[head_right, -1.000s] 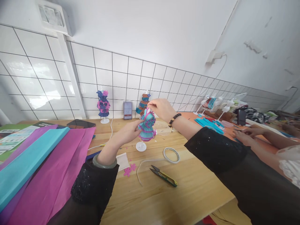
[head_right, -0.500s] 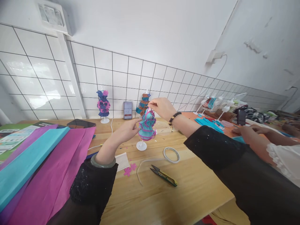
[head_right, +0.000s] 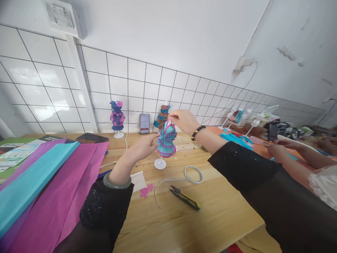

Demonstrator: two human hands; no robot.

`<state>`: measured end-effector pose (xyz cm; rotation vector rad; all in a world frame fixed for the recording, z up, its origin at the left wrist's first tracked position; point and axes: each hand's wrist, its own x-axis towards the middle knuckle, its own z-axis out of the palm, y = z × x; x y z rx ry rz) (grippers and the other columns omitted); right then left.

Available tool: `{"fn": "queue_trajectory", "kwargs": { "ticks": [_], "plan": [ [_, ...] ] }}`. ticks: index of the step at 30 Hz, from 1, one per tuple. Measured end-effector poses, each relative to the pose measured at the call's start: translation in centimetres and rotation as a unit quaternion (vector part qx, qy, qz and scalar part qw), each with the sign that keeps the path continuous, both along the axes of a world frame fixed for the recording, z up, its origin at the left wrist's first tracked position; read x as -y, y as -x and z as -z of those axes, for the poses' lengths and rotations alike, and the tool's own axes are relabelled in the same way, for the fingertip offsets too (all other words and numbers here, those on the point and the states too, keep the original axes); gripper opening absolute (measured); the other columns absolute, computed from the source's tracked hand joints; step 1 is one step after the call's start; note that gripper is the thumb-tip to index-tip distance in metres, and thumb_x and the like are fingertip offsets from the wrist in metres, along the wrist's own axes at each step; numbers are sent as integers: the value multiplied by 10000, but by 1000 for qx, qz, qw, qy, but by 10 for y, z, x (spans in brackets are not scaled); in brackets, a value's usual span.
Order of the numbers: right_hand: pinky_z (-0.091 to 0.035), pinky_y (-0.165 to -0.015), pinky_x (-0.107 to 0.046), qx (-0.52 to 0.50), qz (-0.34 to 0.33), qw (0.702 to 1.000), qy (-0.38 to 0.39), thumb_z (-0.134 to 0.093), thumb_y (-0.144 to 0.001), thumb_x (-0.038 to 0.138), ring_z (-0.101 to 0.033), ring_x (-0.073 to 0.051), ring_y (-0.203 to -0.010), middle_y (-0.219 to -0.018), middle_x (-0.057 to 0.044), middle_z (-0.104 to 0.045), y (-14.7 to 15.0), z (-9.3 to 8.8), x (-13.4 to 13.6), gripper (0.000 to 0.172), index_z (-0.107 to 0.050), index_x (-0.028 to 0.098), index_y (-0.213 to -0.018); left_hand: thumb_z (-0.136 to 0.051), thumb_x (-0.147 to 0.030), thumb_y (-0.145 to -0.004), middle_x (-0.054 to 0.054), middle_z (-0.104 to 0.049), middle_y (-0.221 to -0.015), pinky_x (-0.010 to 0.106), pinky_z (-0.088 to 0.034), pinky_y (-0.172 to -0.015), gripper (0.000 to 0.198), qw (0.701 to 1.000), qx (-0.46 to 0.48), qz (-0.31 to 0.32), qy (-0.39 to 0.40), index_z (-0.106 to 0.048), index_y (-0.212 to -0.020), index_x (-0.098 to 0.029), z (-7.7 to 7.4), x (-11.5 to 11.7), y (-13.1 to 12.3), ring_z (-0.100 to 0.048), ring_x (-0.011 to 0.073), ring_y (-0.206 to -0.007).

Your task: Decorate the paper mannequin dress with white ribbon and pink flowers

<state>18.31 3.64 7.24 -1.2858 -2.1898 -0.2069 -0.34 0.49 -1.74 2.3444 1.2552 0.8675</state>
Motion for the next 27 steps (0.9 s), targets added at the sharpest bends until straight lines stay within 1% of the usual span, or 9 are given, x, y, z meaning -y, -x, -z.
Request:
{"fn": "queue_trajectory", "kwargs": {
  "ticks": [4,9,12,16,19,21,24,27],
  "plan": [
    [-393,-607,-261,2,-3,1000,-7,-510,-799,306,-564,-140,-641,-758,-20,-689,1,0,-1,218,-693,188,-797,-414,-219,-799,35,-635,-795,280,-424,-695,432,1000,-3,-7,-1,-481,-1225,-196,0,0,0,-581,186,-796],
    [-392,-608,-270,9,-1,1000,-12,-506,-804,316,-563,-143,-626,-752,-22,-690,1,0,-1,228,-696,190,-801,-404,-225,-803,34,-639,-812,280,-421,-684,417,1000,-2,1,-7,-488,-1211,-211,0,1,1,-586,189,-795],
    [-390,-596,-270,8,-1,1000,-12,-507,-806,331,-560,-142,-621,-748,-21,-688,2,0,-2,235,-696,191,-801,-408,-205,-793,43,-644,-832,280,-419,-689,447,1000,-8,-6,-2,-466,-1236,-199,0,2,1,-586,191,-808],
    [-377,-578,-265,7,4,1000,-11,-521,-800,357,-558,-143,-630,-728,-23,-680,4,0,-4,242,-691,186,-777,-406,-184,-790,60,-652,-911,286,-421,-682,429,1000,-17,-17,4,-474,-1213,-211,-1,1,1,-589,208,-858],
    [-358,-556,-261,10,10,1000,-15,-527,-797,370,-543,-135,-607,-705,-21,-669,4,1,-6,250,-683,181,-750,-393,-150,-791,79,-636,-1031,290,-422,-719,399,999,-11,-33,7,-489,-1172,-217,-1,0,1,-577,216,-939],
    [-348,-548,-259,10,12,1000,-16,-526,-800,378,-534,-130,-596,-689,-17,-660,5,1,-7,258,-673,179,-724,-387,-131,-785,90,-623,-1077,293,-419,-745,403,999,-7,-49,11,-479,-1170,-211,-1,0,2,-569,217,-971],
    [-343,-549,-258,8,10,1000,-17,-523,-804,390,-535,-131,-603,-666,-14,-646,6,2,-7,273,-655,177,-694,-377,-119,-776,98,-625,-1059,304,-418,-733,427,997,-10,-71,14,-450,-1187,-203,-1,0,3,-573,228,-963],
    [-340,-542,-258,2,9,1000,-16,-516,-807,405,-533,-133,-599,-653,-12,-636,7,3,-7,281,-648,179,-703,-369,-128,-777,114,-628,-1021,306,-416,-681,415,996,-20,-88,11,-441,-1182,-181,-2,0,3,-583,241,-919]
  ]
}}
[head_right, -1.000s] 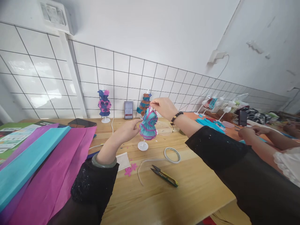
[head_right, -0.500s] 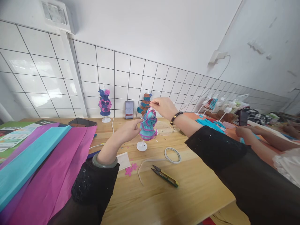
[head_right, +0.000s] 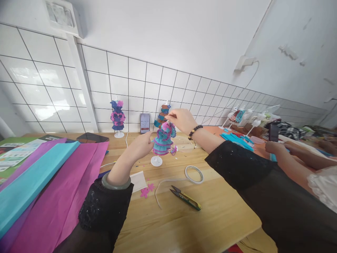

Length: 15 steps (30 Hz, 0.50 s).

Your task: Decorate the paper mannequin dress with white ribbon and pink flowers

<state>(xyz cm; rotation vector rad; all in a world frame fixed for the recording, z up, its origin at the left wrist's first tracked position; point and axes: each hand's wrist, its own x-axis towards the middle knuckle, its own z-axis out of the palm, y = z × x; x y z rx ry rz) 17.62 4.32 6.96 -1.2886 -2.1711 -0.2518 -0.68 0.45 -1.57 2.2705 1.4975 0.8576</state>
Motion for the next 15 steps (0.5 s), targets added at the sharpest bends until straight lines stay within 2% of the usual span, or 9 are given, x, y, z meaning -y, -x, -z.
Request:
{"fn": "queue_trajectory", "kwargs": {
  "ticks": [5,9,15],
  "plan": [
    [-347,-539,-255,-15,2,1000,10,-522,-798,432,-526,-131,-591,-653,-10,-633,0,0,-1,293,-648,182,-712,-365,-136,-783,103,-648,-907,295,-406,-655,426,1000,-19,-18,-9,-414,-1205,-158,-1,1,-1,-594,226,-834],
    [-340,-534,-257,-13,2,1000,5,-519,-801,433,-521,-130,-587,-643,-10,-629,0,0,-1,299,-647,181,-703,-366,-128,-774,105,-646,-930,285,-404,-654,465,999,-6,-26,-36,-396,-1237,-157,-2,1,-2,-592,221,-861],
    [-305,-507,-265,-1,13,1000,2,-511,-803,454,-491,-121,-534,-595,-5,-606,1,-1,-1,338,-639,175,-661,-384,-159,-779,94,-643,-957,284,-399,-651,403,999,2,-24,-44,-451,-1177,-172,0,0,-1,-590,215,-854]
  ]
}}
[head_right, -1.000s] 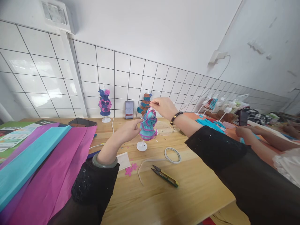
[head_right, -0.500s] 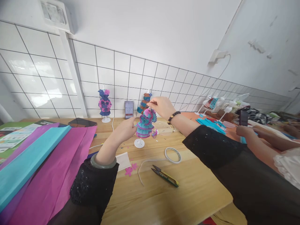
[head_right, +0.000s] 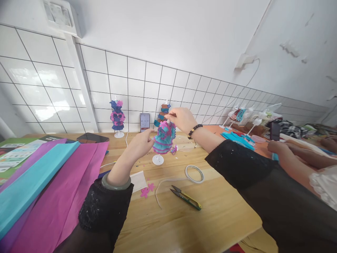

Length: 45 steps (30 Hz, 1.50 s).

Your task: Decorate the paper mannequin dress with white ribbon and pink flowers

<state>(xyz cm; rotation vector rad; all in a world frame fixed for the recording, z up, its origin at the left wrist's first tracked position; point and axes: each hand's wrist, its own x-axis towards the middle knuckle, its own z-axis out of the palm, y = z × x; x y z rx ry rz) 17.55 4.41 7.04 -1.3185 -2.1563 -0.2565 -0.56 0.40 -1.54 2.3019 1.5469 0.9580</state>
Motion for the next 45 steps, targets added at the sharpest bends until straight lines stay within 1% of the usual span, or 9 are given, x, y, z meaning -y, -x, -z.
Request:
{"fn": "queue_trajectory", "kwargs": {
  "ticks": [5,13,17,20,28,38,40,42,45],
  "plan": [
    [-307,-503,-261,-3,10,1000,7,-502,-808,463,-478,-120,-515,-553,0,-588,-3,1,-1,349,-621,179,-644,-387,-212,-803,66,-644,-898,278,-401,-635,342,1000,11,22,8,-498,-1126,-213,1,0,0,-588,204,-803],
    [-302,-507,-246,-14,28,999,11,-499,-807,453,-463,-113,-507,-551,5,-575,-5,4,-5,323,-599,176,-673,-405,-227,-796,47,-637,-846,283,-407,-668,365,999,11,38,20,-506,-1148,-227,2,-1,0,-581,196,-791],
    [-283,-507,-243,-14,22,1000,-3,-455,-832,454,-424,-107,-498,-526,7,-532,-7,5,-4,375,-589,158,-643,-412,-244,-793,47,-634,-835,280,-403,-646,372,999,1,37,28,-507,-1151,-225,3,0,0,-580,198,-785],
    [-280,-515,-245,-14,9,1000,-1,-420,-853,435,-415,-104,-503,-557,-2,-553,-8,6,-2,387,-604,150,-666,-415,-235,-788,46,-636,-841,280,-402,-643,378,999,-2,37,33,-503,-1155,-225,2,0,0,-582,197,-787],
    [-329,-564,-239,-54,-9,998,22,-471,-827,367,-490,-118,-601,-680,-26,-627,-8,7,0,299,-647,137,-753,-394,-235,-795,49,-638,-868,268,-381,-597,297,998,-22,43,31,-540,-1053,-210,2,-1,-2,-585,196,-785],
    [-405,-653,-253,-170,-45,982,66,-476,-818,397,-561,-146,-728,-781,-44,-649,-23,11,7,324,-654,134,-878,-375,-169,-777,59,-661,-916,272,-397,-624,418,998,-37,28,34,-480,-1177,-226,6,-4,-3,-605,206,-820],
    [-414,-689,-260,-220,-42,973,56,-479,-815,399,-560,-144,-748,-795,-47,-642,-36,17,8,325,-643,138,-918,-366,-183,-789,64,-666,-921,274,-401,-624,418,998,-42,23,43,-472,-1191,-223,5,-4,-3,-608,212,-829],
    [-422,-686,-265,-283,-18,958,51,-488,-806,394,-551,-138,-735,-798,-47,-628,-54,30,12,331,-626,144,-973,-360,-216,-807,74,-666,-937,278,-405,-628,409,997,-46,12,53,-462,-1203,-215,4,-3,-3,-610,221,-842],
    [-406,-581,-249,-365,30,928,70,-504,-783,372,-488,-116,-614,-679,-15,-556,-83,66,21,349,-606,136,-1019,-360,-236,-815,103,-652,-997,293,-413,-652,420,995,-62,-27,67,-431,-1227,-193,4,-3,-2,-605,245,-896]
  ]
}}
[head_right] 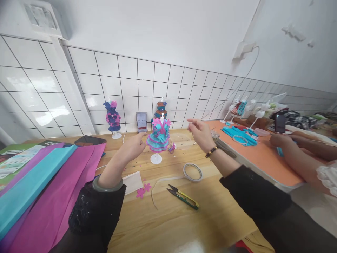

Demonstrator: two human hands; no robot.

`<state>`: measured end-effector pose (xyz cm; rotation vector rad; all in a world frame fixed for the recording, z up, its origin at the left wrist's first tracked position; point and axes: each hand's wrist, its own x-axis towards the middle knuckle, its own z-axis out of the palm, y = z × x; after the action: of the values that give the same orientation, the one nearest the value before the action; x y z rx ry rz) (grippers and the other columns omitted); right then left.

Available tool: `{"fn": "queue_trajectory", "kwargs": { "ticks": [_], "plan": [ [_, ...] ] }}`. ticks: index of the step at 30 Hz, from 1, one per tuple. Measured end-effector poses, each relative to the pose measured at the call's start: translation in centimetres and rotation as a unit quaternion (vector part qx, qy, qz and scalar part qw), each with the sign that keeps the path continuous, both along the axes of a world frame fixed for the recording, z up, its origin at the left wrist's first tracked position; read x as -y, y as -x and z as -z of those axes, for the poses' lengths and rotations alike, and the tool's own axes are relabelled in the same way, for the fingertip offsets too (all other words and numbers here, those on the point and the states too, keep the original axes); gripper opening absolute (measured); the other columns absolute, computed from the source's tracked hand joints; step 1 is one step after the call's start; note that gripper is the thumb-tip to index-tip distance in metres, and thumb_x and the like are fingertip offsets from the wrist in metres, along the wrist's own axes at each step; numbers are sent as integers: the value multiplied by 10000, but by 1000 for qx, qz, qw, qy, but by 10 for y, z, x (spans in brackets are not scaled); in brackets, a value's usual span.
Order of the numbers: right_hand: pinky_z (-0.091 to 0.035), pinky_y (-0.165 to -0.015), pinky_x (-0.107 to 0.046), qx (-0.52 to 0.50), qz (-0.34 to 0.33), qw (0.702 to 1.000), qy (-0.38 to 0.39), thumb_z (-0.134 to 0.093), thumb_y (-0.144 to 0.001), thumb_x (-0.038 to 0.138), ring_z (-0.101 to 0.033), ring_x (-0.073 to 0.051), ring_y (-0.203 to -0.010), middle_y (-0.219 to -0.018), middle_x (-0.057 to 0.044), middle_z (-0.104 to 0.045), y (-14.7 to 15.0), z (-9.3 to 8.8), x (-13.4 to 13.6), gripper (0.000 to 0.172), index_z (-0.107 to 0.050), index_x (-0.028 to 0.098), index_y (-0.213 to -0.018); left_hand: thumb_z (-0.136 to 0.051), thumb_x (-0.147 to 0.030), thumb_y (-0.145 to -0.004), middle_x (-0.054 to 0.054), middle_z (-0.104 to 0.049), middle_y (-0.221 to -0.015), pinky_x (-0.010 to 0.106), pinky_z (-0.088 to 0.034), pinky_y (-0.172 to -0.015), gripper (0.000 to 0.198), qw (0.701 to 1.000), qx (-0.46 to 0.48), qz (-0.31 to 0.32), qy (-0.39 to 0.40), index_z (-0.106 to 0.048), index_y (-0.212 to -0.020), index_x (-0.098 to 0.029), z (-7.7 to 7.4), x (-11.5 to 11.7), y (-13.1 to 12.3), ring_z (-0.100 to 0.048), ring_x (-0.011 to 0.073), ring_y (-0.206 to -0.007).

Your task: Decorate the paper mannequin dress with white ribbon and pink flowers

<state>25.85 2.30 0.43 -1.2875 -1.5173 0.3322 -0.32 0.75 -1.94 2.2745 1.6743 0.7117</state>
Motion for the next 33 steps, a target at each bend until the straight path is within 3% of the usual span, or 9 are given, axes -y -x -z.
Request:
{"fn": "queue_trajectory", "kwargs": {
  "ticks": [2,6,10,16,21,25,33],
  "plan": [
    [-363,-511,-238,-33,18,999,28,-517,-760,390,-410,-101,-534,-586,22,-468,-14,33,10,358,-616,130,-985,-338,-186,-812,122,-642,-1029,306,-417,-677,447,999,-15,-36,-1,-393,-1256,-178,1,0,0,-600,256,-933],
    [-294,-456,-225,-63,-40,990,118,-521,-750,440,-331,-93,-489,-539,51,-381,-17,96,33,421,-606,137,-1028,-300,-133,-815,136,-635,-1052,327,-421,-691,448,994,-41,-99,-13,-390,-1251,-183,0,2,-2,-606,263,-929],
    [-299,-474,-227,-95,-75,985,119,-533,-748,466,-352,-92,-503,-590,28,-454,2,128,38,420,-623,134,-989,-335,-183,-827,133,-644,-1008,345,-424,-671,412,984,-76,-158,-25,-403,-1233,-197,2,8,-9,-612,282,-881],
    [-377,-561,-243,-121,-109,980,110,-528,-757,492,-458,-122,-599,-668,-10,-540,10,141,22,348,-613,156,-781,-379,-263,-837,72,-657,-855,305,-413,-642,441,985,-73,-156,-24,-368,-1275,-213,14,23,-12,-614,249,-823],
    [-368,-561,-242,-83,-136,981,112,-549,-744,519,-428,-124,-578,-596,15,-471,-3,141,21,353,-524,183,-639,-381,-245,-828,16,-618,-673,275,-390,-606,436,986,-48,-158,25,-403,-1260,-185,35,37,5,-607,212,-730],
    [-329,-531,-243,-23,-133,985,106,-436,-817,525,-386,-119,-522,-513,35,-364,-3,136,28,430,-425,199,-536,-378,-248,-834,25,-632,-754,275,-389,-614,382,990,-41,-130,41,-458,-1200,-173,57,48,7,-602,199,-749],
    [-295,-506,-248,58,-143,984,89,-315,-877,511,-367,-118,-494,-502,37,-342,3,132,38,451,-338,213,-539,-387,-282,-861,54,-637,-822,310,-413,-743,246,999,-29,-34,-9,-600,-906,-168,87,80,-8,-577,196,-828]
  ]
}}
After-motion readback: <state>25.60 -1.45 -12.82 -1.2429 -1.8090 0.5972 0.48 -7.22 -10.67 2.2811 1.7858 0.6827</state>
